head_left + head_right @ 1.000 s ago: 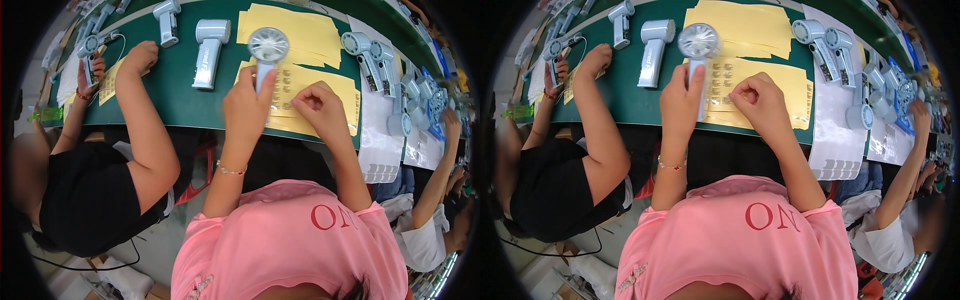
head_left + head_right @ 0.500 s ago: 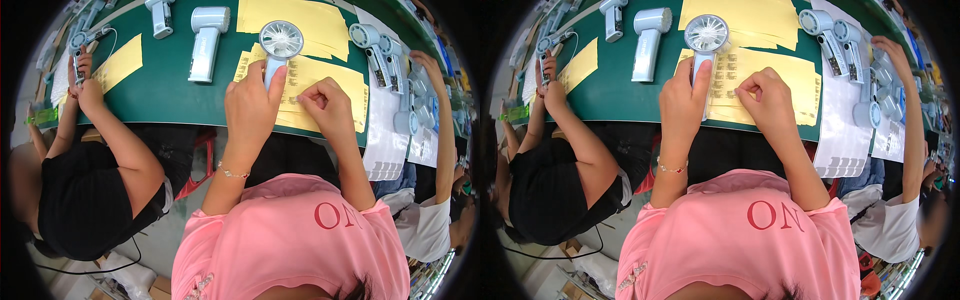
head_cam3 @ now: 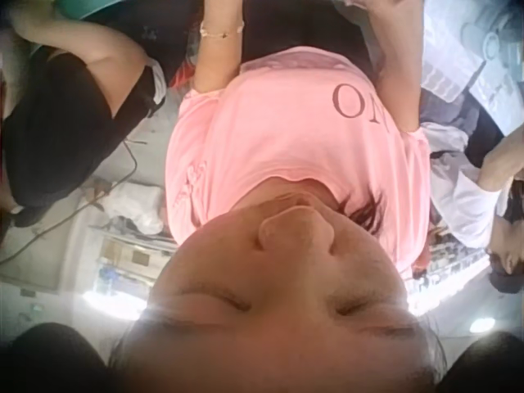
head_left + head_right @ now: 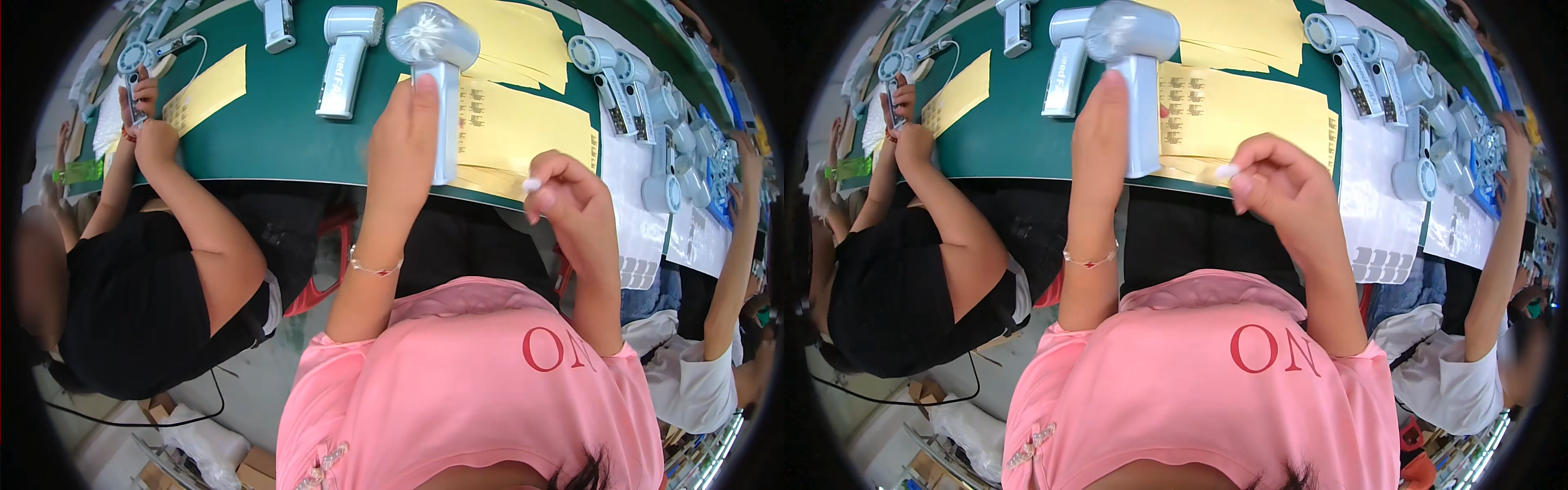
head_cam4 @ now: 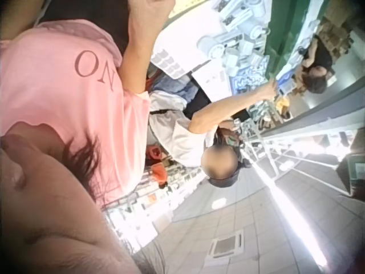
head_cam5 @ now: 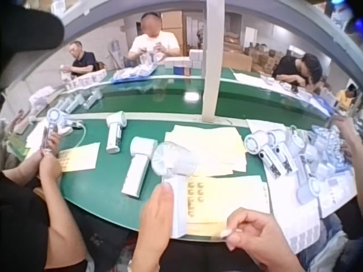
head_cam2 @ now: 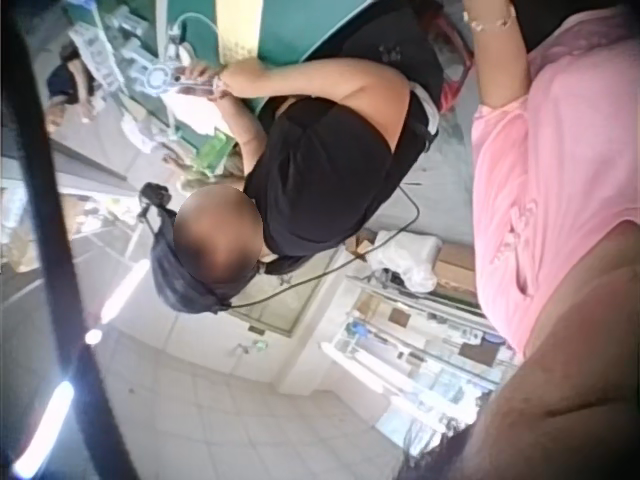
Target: Apply stickers and labels to the back and handle of handheld battery-operated fans.
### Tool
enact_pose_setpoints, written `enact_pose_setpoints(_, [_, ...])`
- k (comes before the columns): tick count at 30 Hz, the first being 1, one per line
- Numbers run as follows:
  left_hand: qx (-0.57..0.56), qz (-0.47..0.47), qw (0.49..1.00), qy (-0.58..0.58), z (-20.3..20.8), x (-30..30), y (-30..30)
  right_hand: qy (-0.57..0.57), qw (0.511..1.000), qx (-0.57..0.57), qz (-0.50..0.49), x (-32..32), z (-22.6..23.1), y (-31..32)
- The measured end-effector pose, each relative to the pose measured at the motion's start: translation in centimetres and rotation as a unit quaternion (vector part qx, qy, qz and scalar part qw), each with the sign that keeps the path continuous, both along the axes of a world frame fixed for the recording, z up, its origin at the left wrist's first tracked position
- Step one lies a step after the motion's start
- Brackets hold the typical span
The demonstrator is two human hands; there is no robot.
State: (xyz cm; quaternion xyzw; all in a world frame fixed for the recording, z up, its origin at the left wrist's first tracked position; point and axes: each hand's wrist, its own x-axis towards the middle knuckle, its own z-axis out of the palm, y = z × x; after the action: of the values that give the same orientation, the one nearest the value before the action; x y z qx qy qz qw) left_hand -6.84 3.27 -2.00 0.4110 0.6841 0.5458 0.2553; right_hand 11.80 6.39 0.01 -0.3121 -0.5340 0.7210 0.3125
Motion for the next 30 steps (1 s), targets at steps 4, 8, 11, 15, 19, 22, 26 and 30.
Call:
enact_pose_setpoints(4, [0.082,-0.148,0.888,-0.428,0.8,1.1,-1.3,0.037,0.998,-0.004,0.046,-1.2,2.2,-2.1])
enact_pose_setpoints(8, [0.094,-0.164,0.871,-0.454,1.9,3.0,-1.8,0.036,0.997,-0.043,0.055,-1.9,3.0,-2.6])
enact_pose_setpoints(11, [0.088,-0.170,0.889,-0.417,2.2,3.0,-2.3,0.018,0.998,-0.017,0.054,-1.9,3.0,-2.9])
enact_pose_setpoints(15, [0.087,-0.186,0.886,-0.416,2.3,3.2,-2.5,0.019,0.997,-0.029,0.063,-1.6,3.1,-2.9])
enact_pose_setpoints(19, [0.093,-0.186,0.885,-0.415,2.4,3.4,-2.7,0.008,0.997,-0.049,0.057,-1.4,3.5,-3.0])
enact_pose_setpoints(22, [0.098,-0.185,0.880,-0.426,2.5,3.5,-2.7,0.013,0.997,-0.054,0.052,-1.4,3.5,-3.2])
enact_pose_setpoints(26, [0.105,-0.178,0.876,-0.437,2.5,3.5,-2.9,0.014,0.998,-0.049,0.040,-1.6,3.5,-3.5])
enact_pose_setpoints(30, [0.102,-0.179,0.875,-0.439,2.6,3.4,-3.1,0.010,0.998,-0.047,0.046,-1.6,3.6,-3.6])
